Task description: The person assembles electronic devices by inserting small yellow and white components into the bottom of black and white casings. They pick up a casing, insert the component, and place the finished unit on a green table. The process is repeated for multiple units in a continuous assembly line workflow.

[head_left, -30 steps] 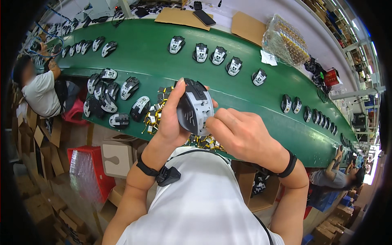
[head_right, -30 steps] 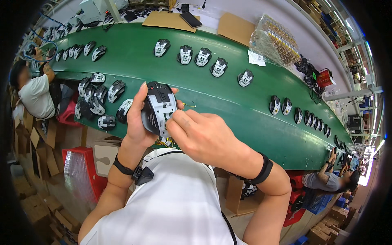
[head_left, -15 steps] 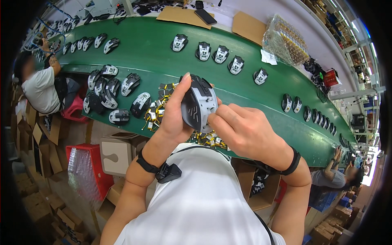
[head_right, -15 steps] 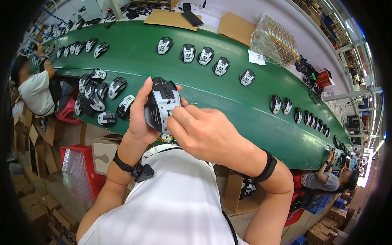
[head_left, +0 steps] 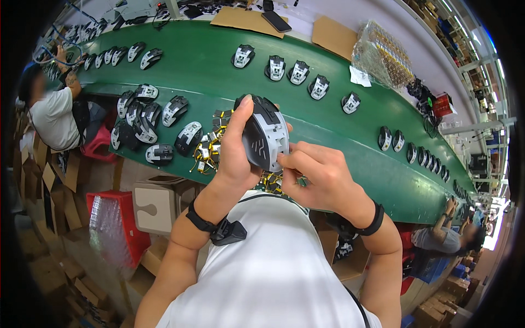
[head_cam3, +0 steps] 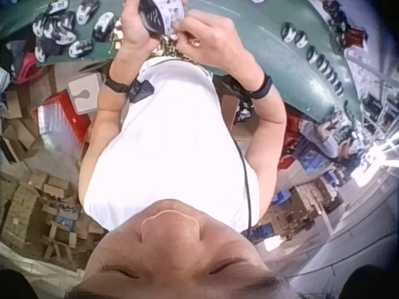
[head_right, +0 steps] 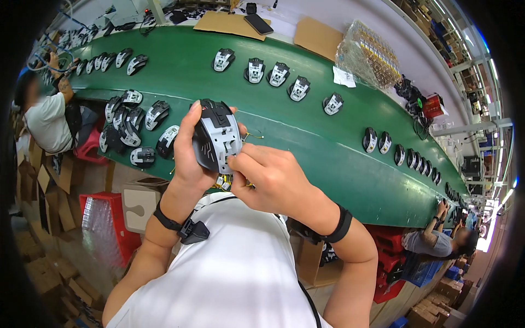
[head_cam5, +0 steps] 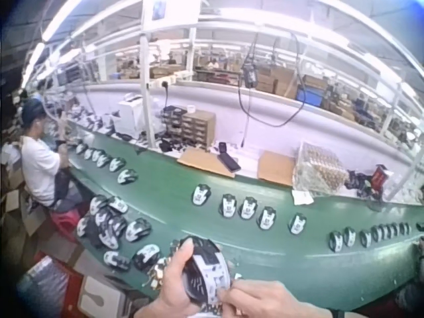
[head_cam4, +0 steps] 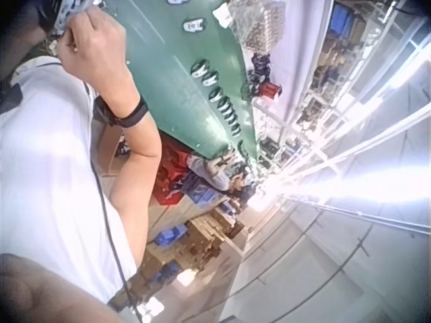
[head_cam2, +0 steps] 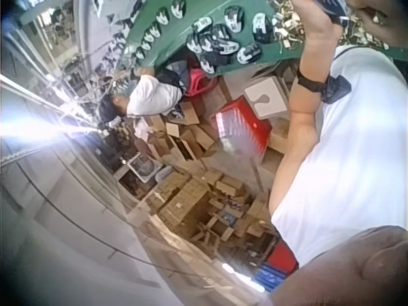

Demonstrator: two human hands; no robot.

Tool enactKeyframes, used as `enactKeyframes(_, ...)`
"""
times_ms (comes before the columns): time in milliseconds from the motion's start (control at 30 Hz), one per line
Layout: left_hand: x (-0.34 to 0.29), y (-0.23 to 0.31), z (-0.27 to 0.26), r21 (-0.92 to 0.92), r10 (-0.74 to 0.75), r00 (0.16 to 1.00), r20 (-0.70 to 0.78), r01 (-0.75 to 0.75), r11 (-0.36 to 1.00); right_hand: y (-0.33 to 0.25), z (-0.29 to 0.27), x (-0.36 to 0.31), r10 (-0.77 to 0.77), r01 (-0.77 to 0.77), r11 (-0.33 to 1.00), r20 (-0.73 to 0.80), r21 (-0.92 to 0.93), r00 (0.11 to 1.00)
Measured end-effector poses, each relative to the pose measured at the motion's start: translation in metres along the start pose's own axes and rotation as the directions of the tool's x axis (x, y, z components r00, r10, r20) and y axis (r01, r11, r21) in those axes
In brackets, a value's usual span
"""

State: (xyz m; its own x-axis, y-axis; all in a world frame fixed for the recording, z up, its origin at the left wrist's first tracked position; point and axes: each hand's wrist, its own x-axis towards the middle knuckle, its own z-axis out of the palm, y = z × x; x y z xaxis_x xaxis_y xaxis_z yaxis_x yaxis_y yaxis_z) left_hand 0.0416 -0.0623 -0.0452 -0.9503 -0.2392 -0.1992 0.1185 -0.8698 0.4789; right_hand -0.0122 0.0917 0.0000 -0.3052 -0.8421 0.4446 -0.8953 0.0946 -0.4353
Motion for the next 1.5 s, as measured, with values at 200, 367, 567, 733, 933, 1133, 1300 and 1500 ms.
enactKeyframes(200,0.001,0.011,-0.001,0.03,0.031,0.979,0.201,-0.038,0.999,-0.016,-0.002,-0.009,0.2,-0.195,0.978,-0.056,0.078,0.978)
enactKeyframes(367,-0.003,0.011,-0.005,-0.018,0.226,0.916,0.33,-0.234,0.972,-0.012,-0.006,-0.028,0.515,-0.289,0.591,-0.077,0.753,0.854)
enactKeyframes(567,-0.004,-0.003,-0.005,-0.02,0.102,0.944,0.315,-0.101,0.995,0.004,0.007,-0.031,0.687,0.117,-0.18,0.039,0.977,0.726)
enactKeyframes(733,-0.001,-0.002,-0.004,-0.019,0.051,0.987,0.152,-0.049,0.999,-0.009,0.027,-0.008,0.384,-0.239,0.902,-0.412,0.36,0.827)
enactKeyframes(933,0.002,-0.001,-0.009,-0.109,-0.029,0.999,0.04,0.033,0.993,-0.007,0.027,-0.001,0.107,-0.121,0.992,-0.294,-0.031,0.95)
enactKeyframes(1133,0.004,-0.001,-0.012,-0.108,-0.072,0.99,0.12,0.085,0.99,0.003,0.02,-0.01,-0.042,-0.013,0.989,-0.361,-0.147,0.931)
enactKeyframes(1300,0.004,0.0,-0.016,-0.088,-0.048,0.995,0.089,0.055,0.995,0.0,0.028,-0.005,-0.063,-0.012,0.984,-0.42,-0.175,0.905)
enactKeyframes(1500,0.005,-0.003,-0.019,-0.09,-0.043,0.996,0.08,0.05,0.995,-0.002,0.03,-0.003,-0.072,-0.018,0.973,-0.379,-0.229,0.923)
